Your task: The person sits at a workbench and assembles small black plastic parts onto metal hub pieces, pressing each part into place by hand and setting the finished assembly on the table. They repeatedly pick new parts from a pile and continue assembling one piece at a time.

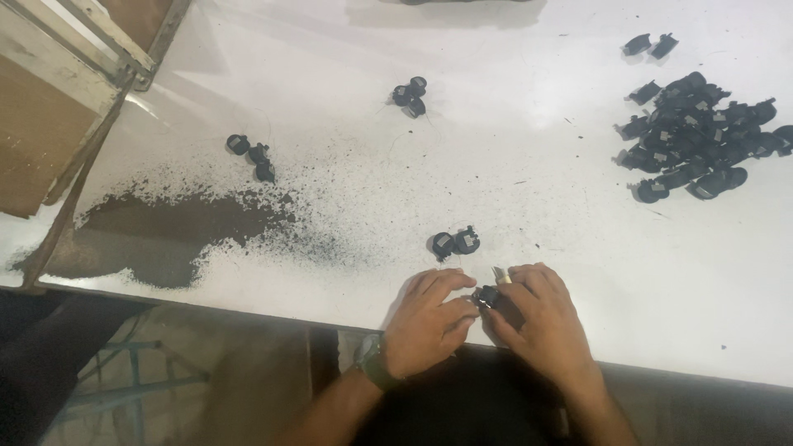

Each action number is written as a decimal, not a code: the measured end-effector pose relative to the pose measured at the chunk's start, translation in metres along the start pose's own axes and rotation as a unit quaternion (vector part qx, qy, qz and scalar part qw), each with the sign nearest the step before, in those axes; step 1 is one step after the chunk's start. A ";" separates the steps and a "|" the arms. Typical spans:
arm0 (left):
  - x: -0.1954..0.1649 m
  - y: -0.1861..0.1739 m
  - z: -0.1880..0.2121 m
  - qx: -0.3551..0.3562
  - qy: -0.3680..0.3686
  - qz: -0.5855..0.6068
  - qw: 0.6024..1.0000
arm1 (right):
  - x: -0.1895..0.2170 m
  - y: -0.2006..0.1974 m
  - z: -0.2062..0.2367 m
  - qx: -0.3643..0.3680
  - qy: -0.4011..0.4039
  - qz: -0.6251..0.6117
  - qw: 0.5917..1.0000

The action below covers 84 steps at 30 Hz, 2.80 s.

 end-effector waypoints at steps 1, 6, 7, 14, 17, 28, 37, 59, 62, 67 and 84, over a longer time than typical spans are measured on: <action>-0.001 -0.002 0.002 -0.002 0.003 -0.004 1.000 | 0.000 0.000 0.000 0.002 0.001 0.000 1.000; -0.006 -0.012 0.011 0.012 -0.007 0.002 1.000 | 0.001 0.000 0.001 0.000 0.001 0.011 1.000; -0.007 -0.015 0.011 0.018 -0.014 0.011 1.000 | 0.001 0.000 0.001 0.005 0.001 0.022 1.000; -0.011 -0.026 0.017 -0.056 -0.057 0.202 0.976 | 0.000 -0.003 0.013 -0.069 0.001 0.004 0.998; -0.013 -0.019 0.013 -0.076 -0.003 0.085 0.993 | -0.002 -0.002 0.025 -0.150 0.041 -0.062 0.986; 0.008 0.008 0.007 -0.101 -0.043 -0.066 0.992 | 0.017 0.029 0.030 -0.145 0.015 -0.069 0.987; 0.011 0.010 0.006 -0.121 -0.019 -0.056 0.991 | 0.024 0.024 0.024 -0.146 0.018 -0.054 0.988; 0.012 0.007 0.000 -0.147 0.003 -0.056 0.988 | 0.020 0.029 0.019 -0.131 0.024 -0.084 0.988; 0.013 0.006 0.000 -0.148 0.003 -0.047 0.988 | 0.021 0.033 0.022 -0.147 0.021 -0.066 0.987; 0.016 0.005 0.002 -0.145 -0.003 -0.035 0.989 | 0.024 0.033 0.033 -0.168 -0.048 -0.079 0.981; 0.021 -0.001 0.007 -0.109 -0.023 0.011 0.994 | 0.034 0.034 0.026 -0.147 -0.031 -0.057 0.987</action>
Point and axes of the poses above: each hand's wrist, its own z-axis away from the middle knuckle, its own y-axis out of the palm, x = y × z, the point moved 4 cm from there along -z, towards the middle knuckle, and after that the axes turned 13 degrees about z, right-handed, at the moved point
